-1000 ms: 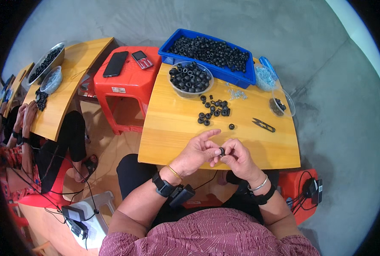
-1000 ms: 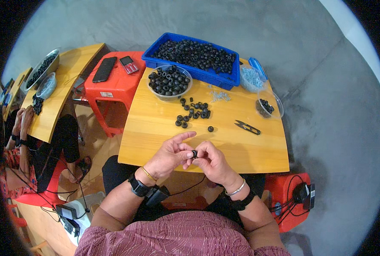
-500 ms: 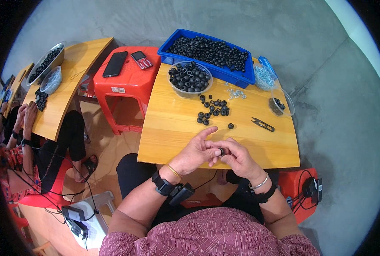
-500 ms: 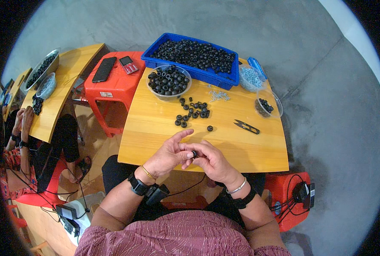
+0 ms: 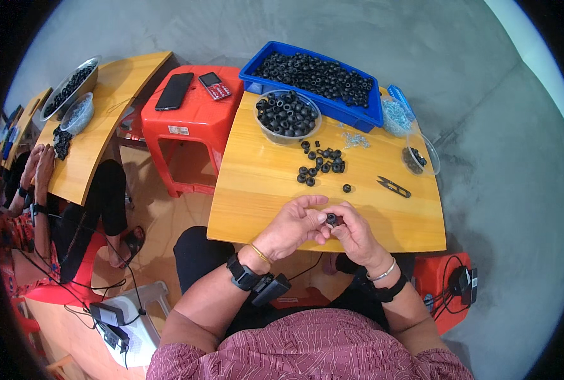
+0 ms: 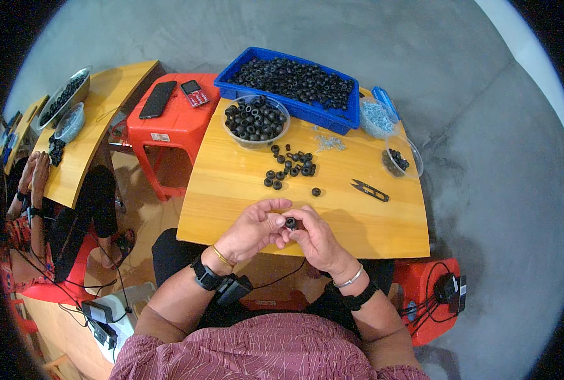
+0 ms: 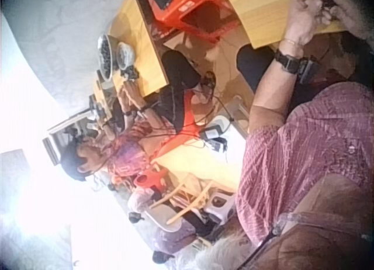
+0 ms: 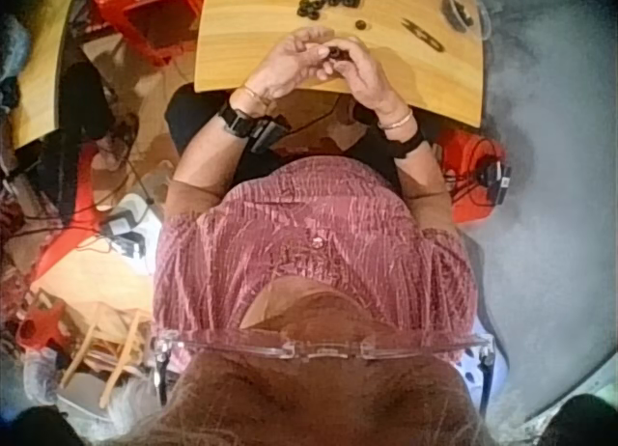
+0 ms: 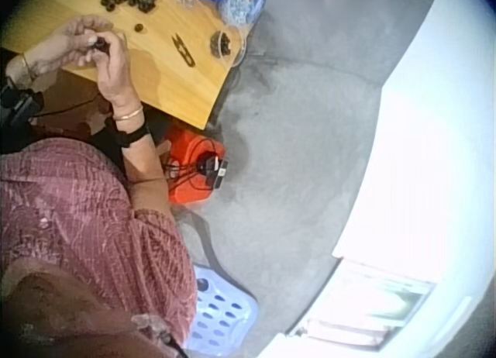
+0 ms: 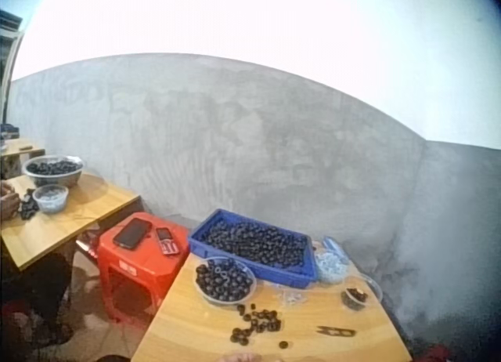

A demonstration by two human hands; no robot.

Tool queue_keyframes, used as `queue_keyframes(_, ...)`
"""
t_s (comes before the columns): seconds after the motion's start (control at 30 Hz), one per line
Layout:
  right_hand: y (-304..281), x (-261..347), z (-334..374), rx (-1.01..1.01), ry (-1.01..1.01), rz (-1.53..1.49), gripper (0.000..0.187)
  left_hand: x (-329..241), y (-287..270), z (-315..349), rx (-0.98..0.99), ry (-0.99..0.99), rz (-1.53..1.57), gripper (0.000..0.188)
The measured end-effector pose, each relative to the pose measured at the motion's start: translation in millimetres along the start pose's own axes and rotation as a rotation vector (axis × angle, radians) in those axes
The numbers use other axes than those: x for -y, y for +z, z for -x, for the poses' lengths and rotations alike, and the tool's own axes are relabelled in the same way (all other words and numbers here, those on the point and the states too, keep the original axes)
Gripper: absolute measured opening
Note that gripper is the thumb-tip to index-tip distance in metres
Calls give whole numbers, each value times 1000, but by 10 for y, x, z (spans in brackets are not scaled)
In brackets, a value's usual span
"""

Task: Assembling small black plastic components by hand in a production environment.

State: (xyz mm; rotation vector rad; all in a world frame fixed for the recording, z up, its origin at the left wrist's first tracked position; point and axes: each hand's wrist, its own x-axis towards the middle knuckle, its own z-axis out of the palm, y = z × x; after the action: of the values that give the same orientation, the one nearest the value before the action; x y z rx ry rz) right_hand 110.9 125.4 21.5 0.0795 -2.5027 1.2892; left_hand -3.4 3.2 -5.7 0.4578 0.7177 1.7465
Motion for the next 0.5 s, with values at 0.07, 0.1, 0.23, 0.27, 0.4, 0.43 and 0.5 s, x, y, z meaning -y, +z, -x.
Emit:
queue_keyframes(0.07, -11, -21, 10, -49, -20, -15, 27, -15, -5, -2, -32, -71, -4, 25)
queue_keyframes(0.1, -33, -11, 11, -50, -21, -14, 27, -23, -19, 1, -31, -70, -4, 25)
queue_keyframes(0.23, -72, 82, 9, 3, 4, 61, 26, -70, -10, 34, 50, -139, -51, 18)
queue_keyframes(0.27, -65, 93, 10, 15, 20, 60, 26, -79, 7, 41, 33, -157, -63, 19)
queue_keyframes(0.4, -43, 105, -3, 22, -16, 84, 26, -52, -13, 29, 73, -167, -61, 20)
queue_keyframes(0.43, -32, 113, -6, 14, -28, 96, 26, -54, -7, 32, 65, -168, -62, 20)
queue_keyframes(0.5, -11, 112, -6, 6, -39, 107, 27, -56, -3, 38, 57, -169, -62, 20)
